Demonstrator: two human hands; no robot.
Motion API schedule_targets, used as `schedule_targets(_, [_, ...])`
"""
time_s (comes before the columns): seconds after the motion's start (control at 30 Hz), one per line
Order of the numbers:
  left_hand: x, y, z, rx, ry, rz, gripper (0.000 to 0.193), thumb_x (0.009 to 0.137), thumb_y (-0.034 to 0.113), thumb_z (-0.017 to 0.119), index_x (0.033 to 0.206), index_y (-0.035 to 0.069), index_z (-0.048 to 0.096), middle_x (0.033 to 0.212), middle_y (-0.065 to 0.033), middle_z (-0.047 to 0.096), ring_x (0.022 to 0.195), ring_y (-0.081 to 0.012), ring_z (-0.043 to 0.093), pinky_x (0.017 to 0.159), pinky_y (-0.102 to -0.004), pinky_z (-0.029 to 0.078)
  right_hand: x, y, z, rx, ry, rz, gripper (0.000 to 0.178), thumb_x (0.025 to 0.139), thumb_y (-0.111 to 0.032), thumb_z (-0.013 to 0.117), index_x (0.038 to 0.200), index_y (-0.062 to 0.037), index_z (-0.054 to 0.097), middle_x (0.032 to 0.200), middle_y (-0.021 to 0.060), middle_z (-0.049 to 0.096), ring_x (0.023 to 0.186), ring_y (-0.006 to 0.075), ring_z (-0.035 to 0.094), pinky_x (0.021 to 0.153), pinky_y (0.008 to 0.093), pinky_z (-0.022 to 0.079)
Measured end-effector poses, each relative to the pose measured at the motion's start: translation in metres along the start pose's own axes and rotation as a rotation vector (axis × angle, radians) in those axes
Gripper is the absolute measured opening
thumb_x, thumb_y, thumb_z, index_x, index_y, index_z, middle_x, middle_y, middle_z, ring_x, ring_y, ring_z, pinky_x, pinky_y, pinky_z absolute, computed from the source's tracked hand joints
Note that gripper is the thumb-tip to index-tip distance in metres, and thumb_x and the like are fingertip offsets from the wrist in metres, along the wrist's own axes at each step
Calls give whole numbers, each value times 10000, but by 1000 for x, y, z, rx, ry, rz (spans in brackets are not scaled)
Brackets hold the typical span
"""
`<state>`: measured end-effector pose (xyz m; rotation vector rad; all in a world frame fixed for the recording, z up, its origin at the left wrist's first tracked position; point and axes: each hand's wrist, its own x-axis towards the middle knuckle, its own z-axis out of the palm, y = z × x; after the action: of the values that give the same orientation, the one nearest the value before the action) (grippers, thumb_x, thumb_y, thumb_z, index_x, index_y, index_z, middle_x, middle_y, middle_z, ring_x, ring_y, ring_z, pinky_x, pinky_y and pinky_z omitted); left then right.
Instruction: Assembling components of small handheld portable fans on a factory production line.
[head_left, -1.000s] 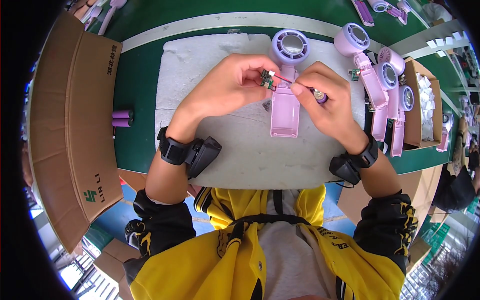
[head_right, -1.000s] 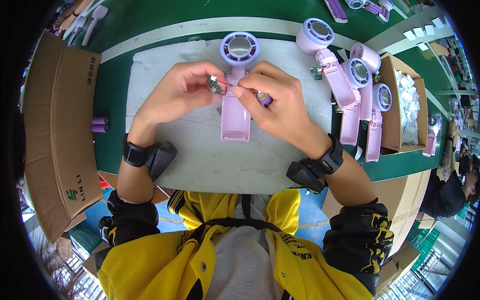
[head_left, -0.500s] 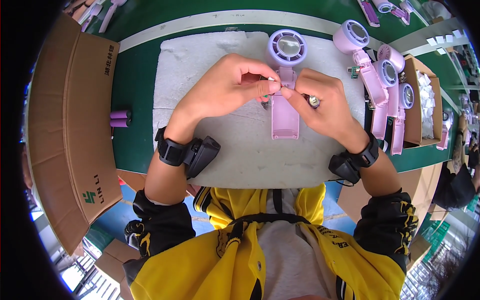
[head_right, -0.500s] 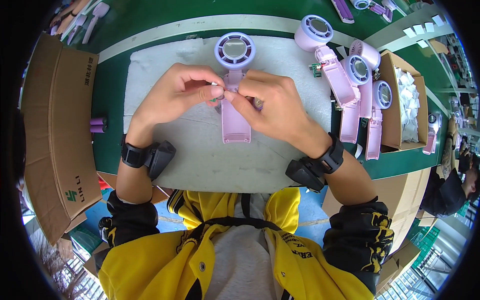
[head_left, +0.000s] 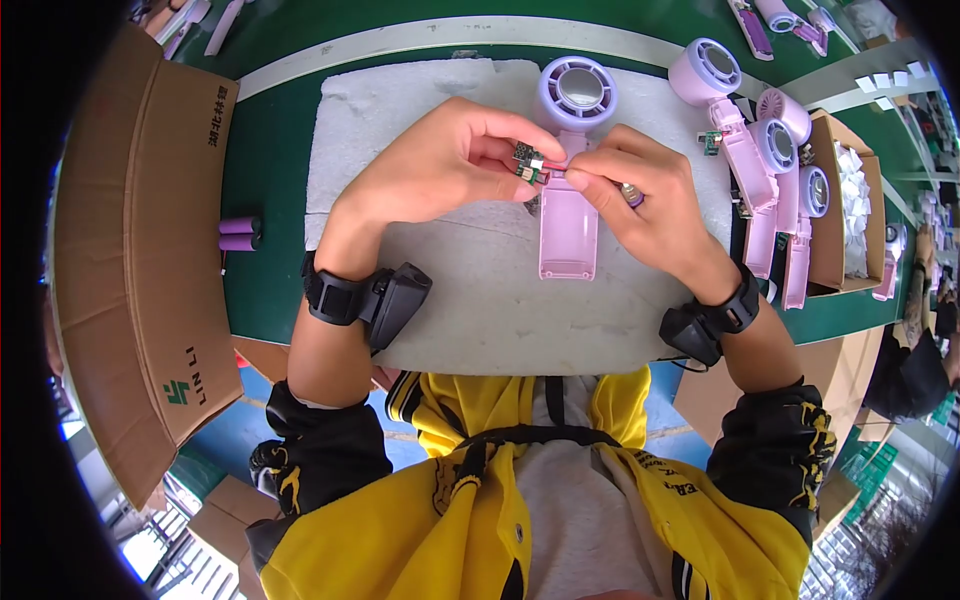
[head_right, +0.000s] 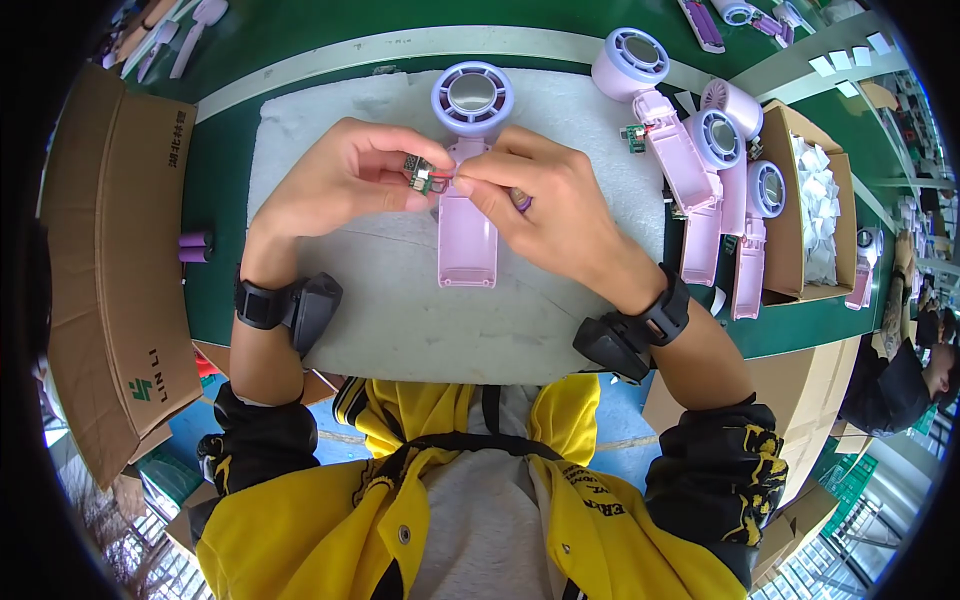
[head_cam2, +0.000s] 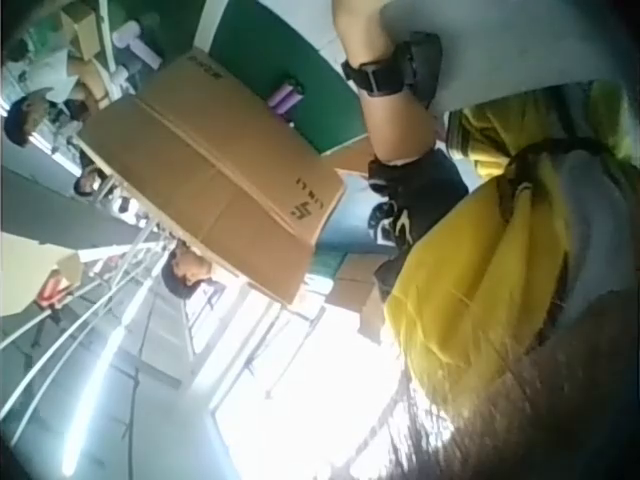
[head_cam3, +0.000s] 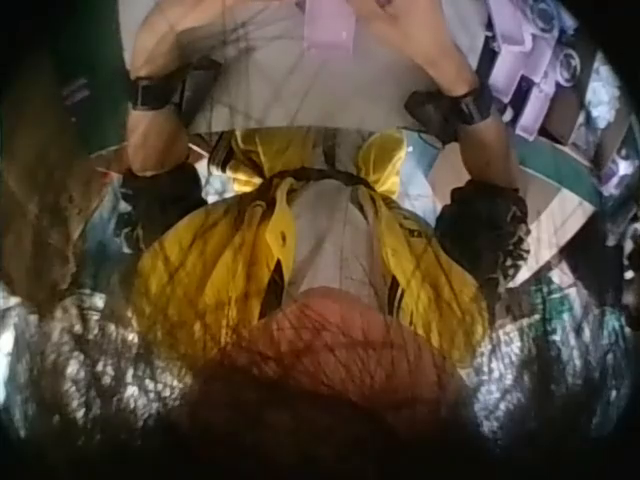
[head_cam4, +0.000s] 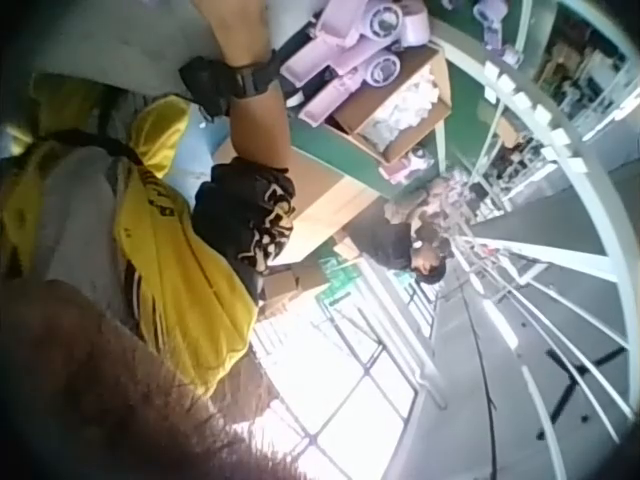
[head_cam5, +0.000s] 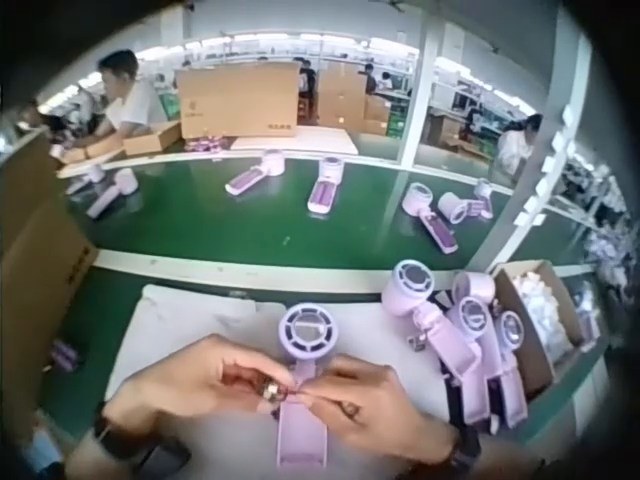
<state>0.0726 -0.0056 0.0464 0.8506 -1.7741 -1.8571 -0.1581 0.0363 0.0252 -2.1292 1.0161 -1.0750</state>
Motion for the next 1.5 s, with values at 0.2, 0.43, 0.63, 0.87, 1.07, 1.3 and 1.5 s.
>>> schedule_targets(0.2, [2,1,-3,31,-20,6,273,828,-61,680,1096,-10,663,1034,-51,677,859,-105,640,794,-245,533,-1,0,0,19,-47,-14,75,842,-43,710,902,3,704,778,79,595,638,165,556,544,284,416])
schedule_targets(0.43, [2,-1,-3,33,-9,26,261,814,-68,689,1064,6,663,998,-41,673,852,-109,642,791,-247,534,-2,0,1,8,-43,8,66,819,-21,719,875,8,700,780,76,592,629,162,553,541,282,416])
schedule_targets(0.63, [2,-1,-1,12,21,37,273,799,-78,696,1052,16,656,954,-33,667,836,-103,640,789,-246,533,-2,0,2,11,-41,10,59,813,-19,719,858,10,696,778,78,591,624,168,555,541,282,418])
schedule_targets(0.87, [2,4,0,-5,41,36,281,774,-86,712,1016,28,624,902,-24,656,812,-89,630,763,-234,526,-1,2,2,6,-8,-9,62,806,-20,723,851,10,693,766,83,590,624,180,562,536,287,418])
schedule_targets(1.07, [1,3,4,12,109,37,307,756,-93,721,1009,38,605,882,-23,648,796,-83,619,742,-234,516,-1,0,2,0,5,-24,55,810,-23,721,842,11,693,761,85,588,614,183,554,526,288,412])
schedule_targets(1.3, [1,5,9,67,166,58,317,775,-97,681,1069,15,636,905,-34,660,825,-91,623,755,-248,520,-2,-2,1,-64,-30,-57,87,816,-26,715,884,5,670,767,85,587,605,179,547,520,283,415])
schedule_targets(1.5, [1,4,15,103,176,66,351,790,-93,638,1129,-2,653,958,-64,685,865,-107,636,772,-256,527,2,-12,8,-64,145,66,212,796,-38,742,975,-18,631,802,80,597,641,186,582,564,288,466])
